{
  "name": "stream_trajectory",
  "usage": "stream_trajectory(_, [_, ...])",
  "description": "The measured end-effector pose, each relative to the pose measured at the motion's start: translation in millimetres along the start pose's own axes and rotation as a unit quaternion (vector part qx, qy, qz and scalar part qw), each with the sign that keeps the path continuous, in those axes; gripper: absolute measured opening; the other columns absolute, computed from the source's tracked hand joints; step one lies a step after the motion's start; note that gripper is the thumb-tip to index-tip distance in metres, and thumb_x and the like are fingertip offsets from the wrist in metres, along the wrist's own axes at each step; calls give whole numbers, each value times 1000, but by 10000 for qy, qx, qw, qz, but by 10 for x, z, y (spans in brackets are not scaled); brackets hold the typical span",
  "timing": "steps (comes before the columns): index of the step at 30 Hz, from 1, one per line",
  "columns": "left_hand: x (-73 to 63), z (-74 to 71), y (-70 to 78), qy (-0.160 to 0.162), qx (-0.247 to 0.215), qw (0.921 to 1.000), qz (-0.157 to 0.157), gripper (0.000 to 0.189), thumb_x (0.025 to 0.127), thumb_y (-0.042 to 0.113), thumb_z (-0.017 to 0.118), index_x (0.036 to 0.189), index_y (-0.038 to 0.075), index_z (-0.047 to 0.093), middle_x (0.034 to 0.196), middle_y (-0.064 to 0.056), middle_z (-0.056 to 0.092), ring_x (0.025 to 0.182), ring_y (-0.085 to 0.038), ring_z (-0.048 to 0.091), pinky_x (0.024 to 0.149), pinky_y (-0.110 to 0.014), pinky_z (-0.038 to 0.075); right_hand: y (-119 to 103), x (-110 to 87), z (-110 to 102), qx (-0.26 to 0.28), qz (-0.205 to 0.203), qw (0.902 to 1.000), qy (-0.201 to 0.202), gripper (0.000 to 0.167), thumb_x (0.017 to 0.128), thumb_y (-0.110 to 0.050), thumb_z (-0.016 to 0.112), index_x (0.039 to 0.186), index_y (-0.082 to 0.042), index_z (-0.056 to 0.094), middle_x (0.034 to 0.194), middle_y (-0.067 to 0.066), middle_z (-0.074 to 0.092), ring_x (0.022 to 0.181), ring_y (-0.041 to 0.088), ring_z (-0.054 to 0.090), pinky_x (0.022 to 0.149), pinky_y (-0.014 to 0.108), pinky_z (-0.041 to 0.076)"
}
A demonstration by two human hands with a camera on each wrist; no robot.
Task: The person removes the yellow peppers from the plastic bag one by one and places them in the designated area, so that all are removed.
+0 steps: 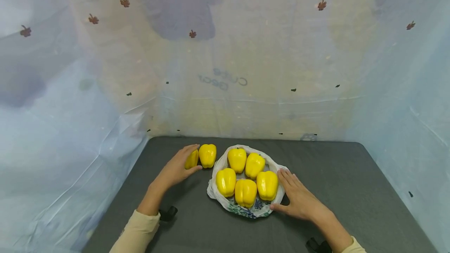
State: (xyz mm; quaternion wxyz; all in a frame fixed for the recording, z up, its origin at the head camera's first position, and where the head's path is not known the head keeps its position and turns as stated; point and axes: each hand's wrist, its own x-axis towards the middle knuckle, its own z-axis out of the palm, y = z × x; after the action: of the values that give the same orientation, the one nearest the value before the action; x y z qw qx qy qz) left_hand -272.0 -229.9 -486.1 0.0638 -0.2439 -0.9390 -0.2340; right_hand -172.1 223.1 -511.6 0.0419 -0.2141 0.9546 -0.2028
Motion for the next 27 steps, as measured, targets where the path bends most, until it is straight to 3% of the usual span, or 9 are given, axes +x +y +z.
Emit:
stream_trajectory(13, [-51, 135, 372, -433, 73, 9989, 172, 85, 97, 44, 81, 166, 13, 42, 166, -12, 45, 152, -37, 45, 121, -60, 41, 5, -1, 10, 33, -44, 10000, 56, 122, 88, -69, 78, 166, 8, 26, 174, 27, 24, 162, 47, 20, 129, 66, 18])
stream_trajectory(27, [-119, 334, 567, -819, 136, 9953, 507, 88, 97, 51, 79, 167, 14, 40, 166, -11, 45, 152, -33, 46, 121, -55, 44, 20, -3, 5, 55, -43, 10000, 6, 121, 89, -70, 76, 167, 7, 25, 174, 26, 23, 162, 46, 19, 129, 66, 18])
